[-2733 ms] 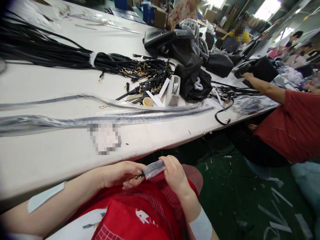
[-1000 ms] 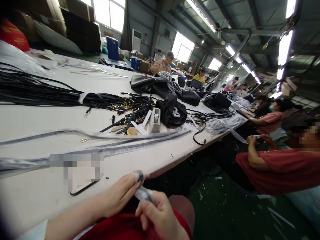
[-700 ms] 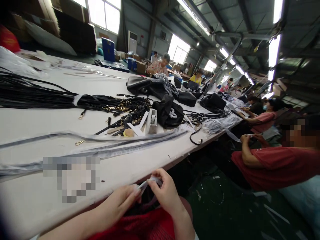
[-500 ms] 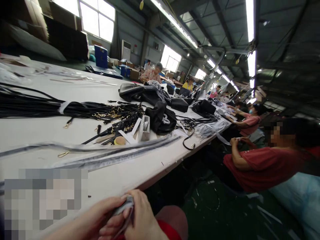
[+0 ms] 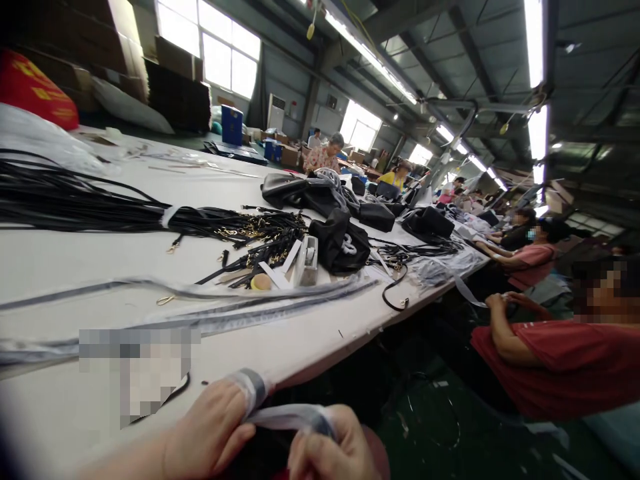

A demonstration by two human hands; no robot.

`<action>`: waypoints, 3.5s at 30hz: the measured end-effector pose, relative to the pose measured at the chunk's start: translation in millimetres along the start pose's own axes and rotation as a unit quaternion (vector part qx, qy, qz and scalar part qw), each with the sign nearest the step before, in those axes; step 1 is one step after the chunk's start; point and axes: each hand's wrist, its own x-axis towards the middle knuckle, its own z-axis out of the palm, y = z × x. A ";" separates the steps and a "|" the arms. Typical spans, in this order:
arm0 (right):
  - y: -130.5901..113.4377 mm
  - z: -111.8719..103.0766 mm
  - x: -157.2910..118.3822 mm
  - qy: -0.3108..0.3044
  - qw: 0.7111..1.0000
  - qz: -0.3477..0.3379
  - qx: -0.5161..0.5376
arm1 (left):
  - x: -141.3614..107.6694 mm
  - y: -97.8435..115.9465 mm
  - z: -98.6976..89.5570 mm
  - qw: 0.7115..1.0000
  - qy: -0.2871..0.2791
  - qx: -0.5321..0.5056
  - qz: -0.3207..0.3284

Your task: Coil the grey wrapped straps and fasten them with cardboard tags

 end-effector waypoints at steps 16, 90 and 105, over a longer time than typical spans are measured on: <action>30.6 75.6 32.8 -0.077 0.994 0.064 0.047 | 28.3 66.8 -16.8 0.836 0.047 -0.476 -0.268; 36.2 5.9 5.9 0.022 0.979 -0.011 -0.202 | 8.1 26.8 7.4 0.699 -0.320 -0.534 -0.352; 44.1 34.7 23.4 0.088 0.977 0.077 -0.177 | -0.7 3.8 13.9 0.798 -0.066 -0.475 -0.365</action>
